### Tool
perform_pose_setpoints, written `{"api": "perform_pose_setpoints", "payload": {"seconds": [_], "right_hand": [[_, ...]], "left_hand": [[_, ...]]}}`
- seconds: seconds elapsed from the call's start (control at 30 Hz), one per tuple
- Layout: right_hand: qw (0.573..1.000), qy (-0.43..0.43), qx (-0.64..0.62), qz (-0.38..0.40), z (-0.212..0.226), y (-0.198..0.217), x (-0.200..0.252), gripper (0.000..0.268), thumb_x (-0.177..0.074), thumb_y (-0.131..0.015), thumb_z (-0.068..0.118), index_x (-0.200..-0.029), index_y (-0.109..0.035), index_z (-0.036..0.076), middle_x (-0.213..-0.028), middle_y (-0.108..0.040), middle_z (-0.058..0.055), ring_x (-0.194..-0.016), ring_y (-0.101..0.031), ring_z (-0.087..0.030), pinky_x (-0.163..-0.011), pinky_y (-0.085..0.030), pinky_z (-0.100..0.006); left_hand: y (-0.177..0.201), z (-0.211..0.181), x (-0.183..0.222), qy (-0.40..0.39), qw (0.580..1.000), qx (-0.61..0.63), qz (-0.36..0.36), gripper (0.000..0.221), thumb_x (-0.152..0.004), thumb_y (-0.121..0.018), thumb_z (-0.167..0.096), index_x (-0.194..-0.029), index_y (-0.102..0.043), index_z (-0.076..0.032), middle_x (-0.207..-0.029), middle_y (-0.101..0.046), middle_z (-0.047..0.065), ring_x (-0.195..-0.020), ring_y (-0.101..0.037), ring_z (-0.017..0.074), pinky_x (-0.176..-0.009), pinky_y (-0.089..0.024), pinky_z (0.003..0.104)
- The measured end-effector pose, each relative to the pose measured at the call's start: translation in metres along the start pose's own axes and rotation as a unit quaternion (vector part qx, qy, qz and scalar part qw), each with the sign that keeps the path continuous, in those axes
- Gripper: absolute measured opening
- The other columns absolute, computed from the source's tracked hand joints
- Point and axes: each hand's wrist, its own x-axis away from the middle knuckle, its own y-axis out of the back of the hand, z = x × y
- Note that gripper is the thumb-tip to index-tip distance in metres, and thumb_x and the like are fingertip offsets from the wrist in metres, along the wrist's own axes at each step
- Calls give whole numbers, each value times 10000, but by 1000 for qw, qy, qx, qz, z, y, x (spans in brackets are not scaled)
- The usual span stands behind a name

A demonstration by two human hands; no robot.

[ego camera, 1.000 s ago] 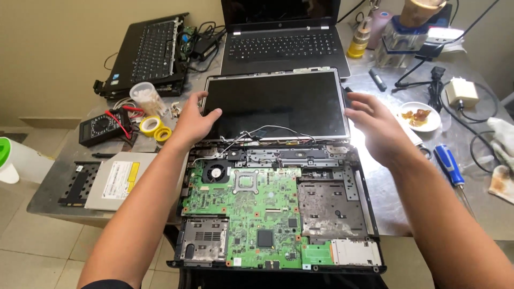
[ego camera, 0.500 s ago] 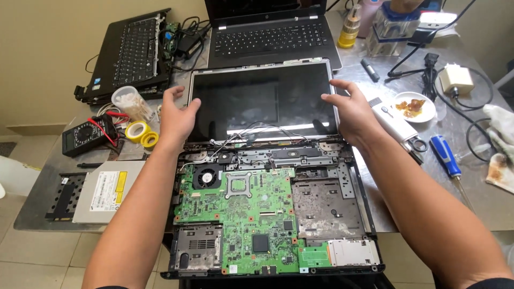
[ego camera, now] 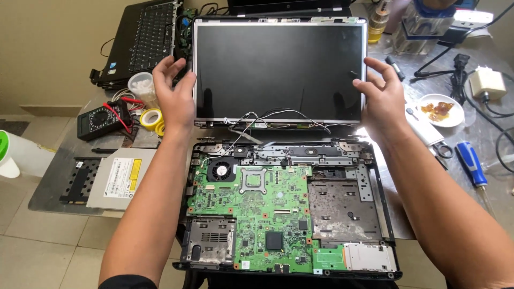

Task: Disassembling a laptop by removing the optical drive, disconnecting internal cables, and unscrewing the motherboard.

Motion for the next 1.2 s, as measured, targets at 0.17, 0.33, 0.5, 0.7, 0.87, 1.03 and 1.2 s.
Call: {"api": "perform_pose_setpoints", "payload": {"seconds": [0.17,0.33,0.5,0.7,0.87,1.03,1.2], "right_hand": [[997,-51,-55,-15,29,-11,7,504,-902,-639,-15,-1374,-507,104,-1228,-701,-134,-1052,-739,-227,-906,-672,-331],[999,-9,-30,-13,39,-5,2,394,-923,-611,-2,-1284,-552,142,-1327,-692,-169,-1143,-724,-233,-935,-679,-304],[997,-8,-62,-52,45,17,-8,379,-918,-620,14,-1276,-566,127,-1178,-734,-120,-1029,-756,-171,-910,-690,-250],[993,9,-57,-101,43,45,-13,346,-894,-637,33,-1225,-625,133,-1069,-764,-93,-932,-786,-131,-878,-713,-224],[991,-35,-52,-116,44,44,-6,332,-899,-654,36,-1213,-632,140,-1014,-729,-69,-867,-737,-126,-778,-678,-229],[994,-72,-38,-74,56,18,4,394,-915,-615,91,-1304,-591,146,-1053,-675,-66,-946,-659,-161,-807,-621,-272],[997,-51,-53,-11,52,5,-4,364,-921,-643,105,-1283,-608,122,-1185,-712,-98,-1084,-716,-188,-913,-663,-284]], "left_hand": [[-8,-23,-5,-15,1000,-13,-2,402,-967,-659,-42,-1324,-484,-102,-1309,-611,156,-1288,-585,221,-1078,-555,387],[-16,-38,-8,-40,999,20,20,428,-963,-629,-26,-1351,-461,-93,-1323,-621,197,-1295,-589,259,-1132,-523,391],[-34,-29,-23,-12,998,12,56,481,-957,-673,-46,-1374,-443,-116,-1333,-645,173,-1264,-631,284,-1119,-517,418],[-54,-24,-17,86,991,-38,99,533,-927,-682,-109,-1395,-430,-142,-1346,-645,111,-1304,-597,215,-996,-608,387],[-60,-41,-14,162,982,-31,86,540,-932,-646,-74,-1412,-407,-140,-1383,-629,85,-1291,-615,240,-848,-691,376],[-44,-20,-26,270,934,229,-48,592,-866,-674,31,-1426,-483,43,-1311,-658,228,-1039,-715,265,-887,-645,324],[-13,2,-28,267,924,274,1,488,-931,-642,26,-1412,-579,-19,-1395,-671,163,-1174,-708,220,-983,-612,303]]}}
